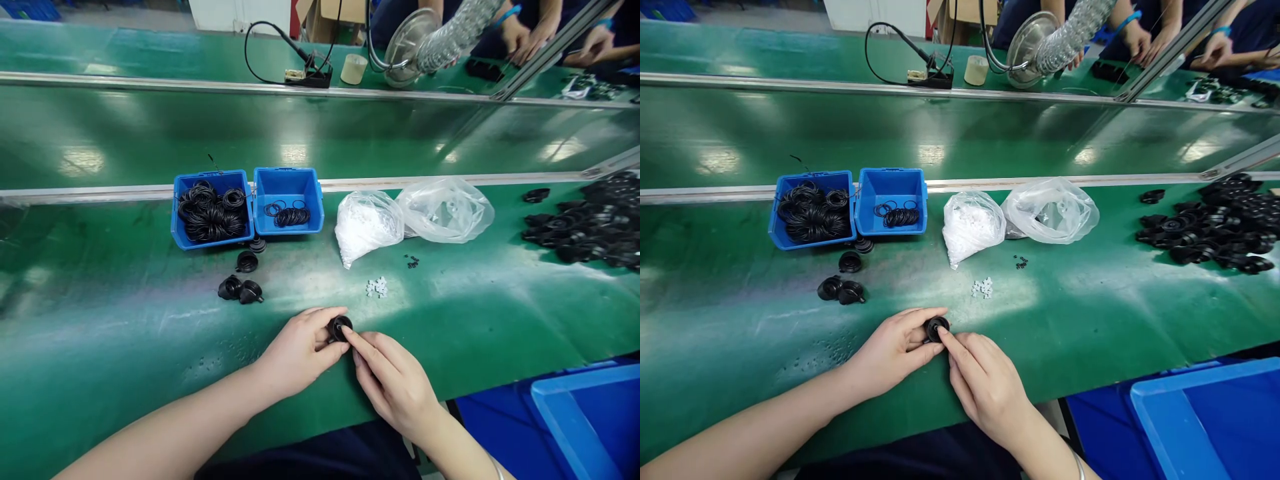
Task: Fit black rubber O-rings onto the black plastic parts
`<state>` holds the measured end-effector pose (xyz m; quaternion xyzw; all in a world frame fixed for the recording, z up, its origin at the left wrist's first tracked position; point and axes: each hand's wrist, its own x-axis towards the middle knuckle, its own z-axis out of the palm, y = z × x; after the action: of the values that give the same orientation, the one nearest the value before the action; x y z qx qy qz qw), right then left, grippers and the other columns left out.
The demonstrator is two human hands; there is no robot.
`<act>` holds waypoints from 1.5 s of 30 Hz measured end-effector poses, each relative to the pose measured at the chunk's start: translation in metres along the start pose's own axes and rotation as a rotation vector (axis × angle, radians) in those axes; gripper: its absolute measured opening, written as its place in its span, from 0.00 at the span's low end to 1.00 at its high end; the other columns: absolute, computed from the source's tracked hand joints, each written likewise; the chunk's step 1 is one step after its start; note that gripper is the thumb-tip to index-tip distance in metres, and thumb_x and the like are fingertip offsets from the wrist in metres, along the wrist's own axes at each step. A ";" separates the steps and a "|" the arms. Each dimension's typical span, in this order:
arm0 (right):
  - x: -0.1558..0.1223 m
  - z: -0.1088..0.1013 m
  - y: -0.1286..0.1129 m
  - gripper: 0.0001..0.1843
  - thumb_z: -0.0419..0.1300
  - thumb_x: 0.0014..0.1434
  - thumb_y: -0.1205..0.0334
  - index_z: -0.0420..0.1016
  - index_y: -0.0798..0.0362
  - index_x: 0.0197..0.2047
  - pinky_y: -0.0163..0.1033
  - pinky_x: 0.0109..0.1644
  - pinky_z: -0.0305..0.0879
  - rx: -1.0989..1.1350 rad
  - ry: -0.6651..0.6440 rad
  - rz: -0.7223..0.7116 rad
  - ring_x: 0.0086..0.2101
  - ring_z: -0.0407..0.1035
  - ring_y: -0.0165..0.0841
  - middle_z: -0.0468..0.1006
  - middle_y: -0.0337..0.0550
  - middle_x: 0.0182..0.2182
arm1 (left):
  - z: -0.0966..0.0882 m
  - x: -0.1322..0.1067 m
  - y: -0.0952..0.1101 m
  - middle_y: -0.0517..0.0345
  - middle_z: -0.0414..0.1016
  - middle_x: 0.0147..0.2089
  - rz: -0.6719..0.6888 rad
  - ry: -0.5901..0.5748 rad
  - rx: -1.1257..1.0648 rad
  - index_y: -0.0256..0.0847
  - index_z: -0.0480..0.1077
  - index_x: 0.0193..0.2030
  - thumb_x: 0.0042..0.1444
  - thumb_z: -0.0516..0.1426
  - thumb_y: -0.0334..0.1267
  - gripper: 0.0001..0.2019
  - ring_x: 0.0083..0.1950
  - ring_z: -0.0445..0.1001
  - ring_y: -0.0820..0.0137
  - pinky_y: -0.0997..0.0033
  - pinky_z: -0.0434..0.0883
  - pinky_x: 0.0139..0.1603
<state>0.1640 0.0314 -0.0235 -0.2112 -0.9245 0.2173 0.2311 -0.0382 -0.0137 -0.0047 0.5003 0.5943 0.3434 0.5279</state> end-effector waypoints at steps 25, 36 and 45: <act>0.004 -0.010 0.000 0.34 0.51 0.64 0.75 0.48 0.59 0.71 0.45 0.37 0.69 -0.284 -0.161 -0.078 0.36 0.68 0.39 0.75 0.53 0.39 | 0.001 0.000 -0.002 0.55 0.71 0.46 0.023 0.025 0.043 0.43 0.67 0.60 0.55 0.56 0.32 0.24 0.23 0.62 0.79 0.69 0.73 0.38; 0.017 -0.024 0.003 0.26 0.51 0.65 0.72 0.58 0.55 0.65 0.41 0.38 0.71 -0.036 -0.073 0.035 0.35 0.69 0.34 0.72 0.47 0.37 | 0.002 -0.002 -0.004 0.48 0.69 0.58 -0.020 -0.062 -0.334 0.42 0.67 0.58 0.55 0.60 0.34 0.23 0.49 0.77 0.66 0.63 0.74 0.54; 0.024 -0.018 -0.003 0.29 0.55 0.64 0.66 0.55 0.54 0.66 0.38 0.35 0.71 0.108 -0.091 0.132 0.33 0.69 0.32 0.69 0.45 0.39 | -0.004 -0.001 0.000 0.50 0.73 0.59 0.072 -0.152 -0.466 0.42 0.66 0.59 0.64 0.55 0.37 0.17 0.60 0.71 0.62 0.60 0.67 0.62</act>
<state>0.1529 0.0460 0.0003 -0.2487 -0.9052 0.2908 0.1850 -0.0424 -0.0142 -0.0032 0.4103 0.4395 0.4510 0.6596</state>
